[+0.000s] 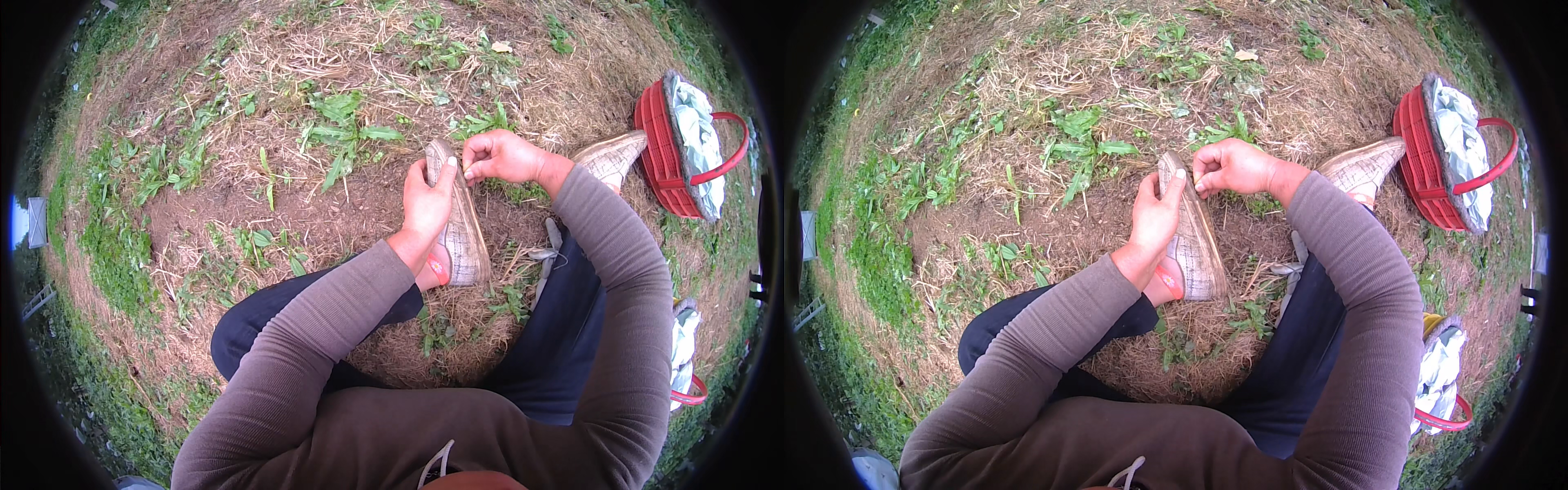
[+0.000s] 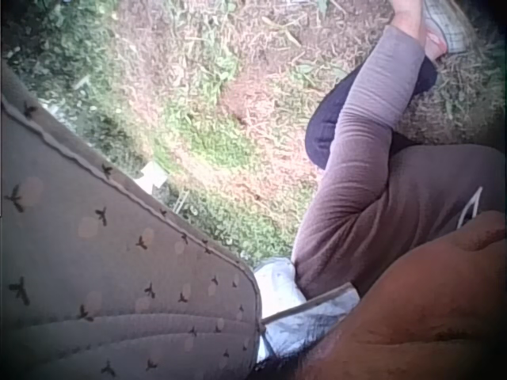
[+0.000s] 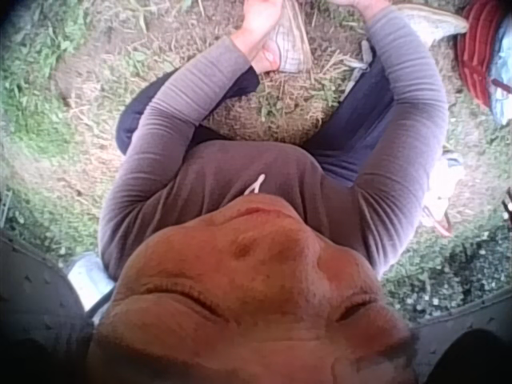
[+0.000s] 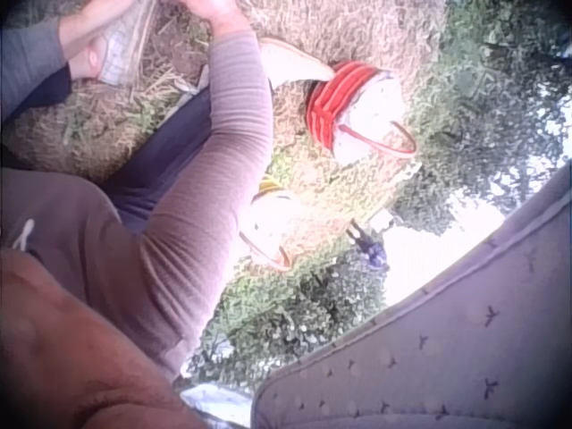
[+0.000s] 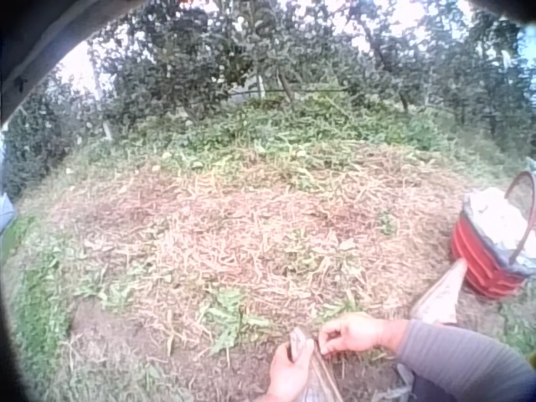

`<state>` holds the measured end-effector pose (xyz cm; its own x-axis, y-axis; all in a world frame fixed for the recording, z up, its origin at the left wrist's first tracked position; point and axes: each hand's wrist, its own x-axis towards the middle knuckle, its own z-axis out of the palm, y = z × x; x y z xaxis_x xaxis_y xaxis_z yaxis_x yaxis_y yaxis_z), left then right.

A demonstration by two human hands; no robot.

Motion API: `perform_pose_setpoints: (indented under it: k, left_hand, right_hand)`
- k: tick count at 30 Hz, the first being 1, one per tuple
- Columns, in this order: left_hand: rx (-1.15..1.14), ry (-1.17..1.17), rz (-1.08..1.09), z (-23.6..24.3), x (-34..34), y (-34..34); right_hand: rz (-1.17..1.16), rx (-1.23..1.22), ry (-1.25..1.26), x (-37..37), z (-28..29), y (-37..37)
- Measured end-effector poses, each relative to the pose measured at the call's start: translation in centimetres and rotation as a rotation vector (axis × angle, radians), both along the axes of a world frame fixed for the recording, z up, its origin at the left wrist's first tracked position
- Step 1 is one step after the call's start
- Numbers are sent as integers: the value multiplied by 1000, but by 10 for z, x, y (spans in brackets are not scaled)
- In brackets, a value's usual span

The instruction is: The person sits on the ground and uses a needle and thread to stitch the sole of their shoe. They repeatedly push the needle through the material and pull the thread tight. Another person briefly approaches to assist with the stitching near the end of the clip.

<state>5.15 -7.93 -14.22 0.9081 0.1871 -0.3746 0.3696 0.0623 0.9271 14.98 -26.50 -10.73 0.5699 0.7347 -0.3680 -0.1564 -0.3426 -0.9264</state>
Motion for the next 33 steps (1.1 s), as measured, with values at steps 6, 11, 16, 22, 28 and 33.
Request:
perform_pose_setpoints:
  k: [6, 11, 16, 22, 28, 33]
  left_hand:
    - [-11, -8, -2, -3, 0, 0]
    - [-20, -9, 20, -3, 1, 0]
    - [14, -53, 70, 0, 0, -2]
    - [68, -31, 64, -4, 3, -1]
    - [85, -8, -17, -7, 9, 10]
    - [216, -37, -40, -11, 21, 14]
  right_hand:
    - [-7, -1, 7, 0, 0, 0]
    - [-8, 2, -6, -1, 1, 0]
    - [12, -70, -104, -1, 6, 0]
    - [29, -134, -99, 2, 13, 5]
    - [60, -193, -69, 7, 19, 9]
    - [119, -237, -208, 9, 25, 12]
